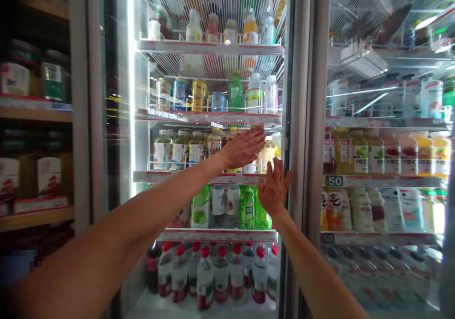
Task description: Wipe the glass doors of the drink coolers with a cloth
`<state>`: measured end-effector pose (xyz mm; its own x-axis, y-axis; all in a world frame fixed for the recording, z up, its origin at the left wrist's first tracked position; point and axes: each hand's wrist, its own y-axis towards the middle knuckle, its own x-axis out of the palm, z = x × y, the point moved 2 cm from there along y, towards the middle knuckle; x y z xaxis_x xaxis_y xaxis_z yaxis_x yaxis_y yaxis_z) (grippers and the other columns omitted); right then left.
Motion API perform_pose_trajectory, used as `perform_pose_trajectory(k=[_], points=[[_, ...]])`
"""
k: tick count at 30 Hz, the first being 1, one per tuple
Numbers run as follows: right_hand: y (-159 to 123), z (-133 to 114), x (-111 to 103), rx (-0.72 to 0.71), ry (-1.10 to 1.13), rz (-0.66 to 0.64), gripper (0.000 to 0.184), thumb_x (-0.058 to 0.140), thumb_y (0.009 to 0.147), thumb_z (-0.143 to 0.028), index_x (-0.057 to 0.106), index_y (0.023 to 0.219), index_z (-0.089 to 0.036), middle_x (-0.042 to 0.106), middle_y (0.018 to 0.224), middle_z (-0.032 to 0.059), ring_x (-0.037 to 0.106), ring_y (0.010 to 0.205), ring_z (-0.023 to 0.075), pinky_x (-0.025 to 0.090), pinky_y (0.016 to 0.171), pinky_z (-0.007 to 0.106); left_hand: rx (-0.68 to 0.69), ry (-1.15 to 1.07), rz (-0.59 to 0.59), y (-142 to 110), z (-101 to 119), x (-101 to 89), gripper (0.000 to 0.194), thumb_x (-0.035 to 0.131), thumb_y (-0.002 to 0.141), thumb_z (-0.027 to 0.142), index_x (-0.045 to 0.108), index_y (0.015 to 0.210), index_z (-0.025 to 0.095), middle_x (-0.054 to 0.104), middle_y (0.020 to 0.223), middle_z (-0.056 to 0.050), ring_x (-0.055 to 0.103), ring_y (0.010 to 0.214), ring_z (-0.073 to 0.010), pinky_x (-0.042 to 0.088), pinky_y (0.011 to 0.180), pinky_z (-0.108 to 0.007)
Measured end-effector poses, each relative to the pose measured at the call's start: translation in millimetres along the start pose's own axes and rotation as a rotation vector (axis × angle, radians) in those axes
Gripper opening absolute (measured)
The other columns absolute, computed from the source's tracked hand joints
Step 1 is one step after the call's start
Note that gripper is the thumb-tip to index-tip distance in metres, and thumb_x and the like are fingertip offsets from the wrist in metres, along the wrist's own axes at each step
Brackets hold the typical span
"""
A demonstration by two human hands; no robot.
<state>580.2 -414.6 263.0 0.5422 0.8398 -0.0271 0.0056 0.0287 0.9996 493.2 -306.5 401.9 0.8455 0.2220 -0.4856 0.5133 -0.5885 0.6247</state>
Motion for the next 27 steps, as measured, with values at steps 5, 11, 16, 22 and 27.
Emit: perform_pose_trajectory(k=[5,11,16,22,27], points=[[39.8,1.0,5.6,0.105,-0.022,0.004,0.059,0.033,0.088,-0.034,0.021,0.144,-0.017,0.025,0.148,0.014,0.017,0.138,0.0315,0.02,0.105,0.061,-0.449,0.124,0.241,-50.0,-82.3,-72.7,0.046,0.045,0.082,0.027,0.043,0.126,0.016,0.035,0.144,-0.006,0.017,0.139,-0.0195,0.011,0.116,-0.041],[38.8,-2.2,7.7,0.08,-0.05,0.007,0.059,0.034,0.088,-0.036,0.025,0.142,-0.016,0.027,0.148,0.0135,0.017,0.138,0.0312,0.018,0.107,0.059,-0.908,0.191,0.5,-82.8,-94.3,-75.1,0.052,0.043,0.084,0.024,0.031,0.132,0.008,0.023,0.148,-0.012,0.006,0.14,-0.0243,0.002,0.116,-0.047],[37.0,1.6,5.8,0.06,-0.05,-0.004,0.057,0.034,0.087,-0.035,0.029,0.14,-0.015,0.028,0.147,0.0139,0.018,0.138,0.0298,0.019,0.107,0.057,-0.088,-0.001,0.011,-54.5,-8.4,-12.1,0.048,0.048,0.079,0.028,0.046,0.127,0.023,0.042,0.14,-0.001,0.024,0.137,-0.0165,0.013,0.116,-0.037],[37.1,-1.1,7.6,0.096,-0.032,0.012,0.057,0.034,0.087,-0.035,0.03,0.14,-0.016,0.03,0.147,0.0126,0.019,0.138,0.0287,0.019,0.107,0.056,-0.769,0.265,0.346,-141.5,-80.8,-92.4,0.049,0.04,0.084,0.029,0.039,0.131,0.014,0.031,0.146,-0.009,0.017,0.139,-0.0219,0.012,0.115,-0.048],[35.5,-1.8,9.0,0.136,-0.024,0.013,0.056,0.034,0.087,-0.035,0.032,0.14,-0.017,0.031,0.147,0.0117,0.02,0.138,0.0274,0.016,0.109,0.054,-0.87,0.344,0.425,-156.5,-59.9,-78.8,0.049,0.035,0.086,0.028,0.038,0.13,0.007,0.032,0.144,-0.016,0.017,0.139,-0.0255,0.016,0.113,-0.049]])
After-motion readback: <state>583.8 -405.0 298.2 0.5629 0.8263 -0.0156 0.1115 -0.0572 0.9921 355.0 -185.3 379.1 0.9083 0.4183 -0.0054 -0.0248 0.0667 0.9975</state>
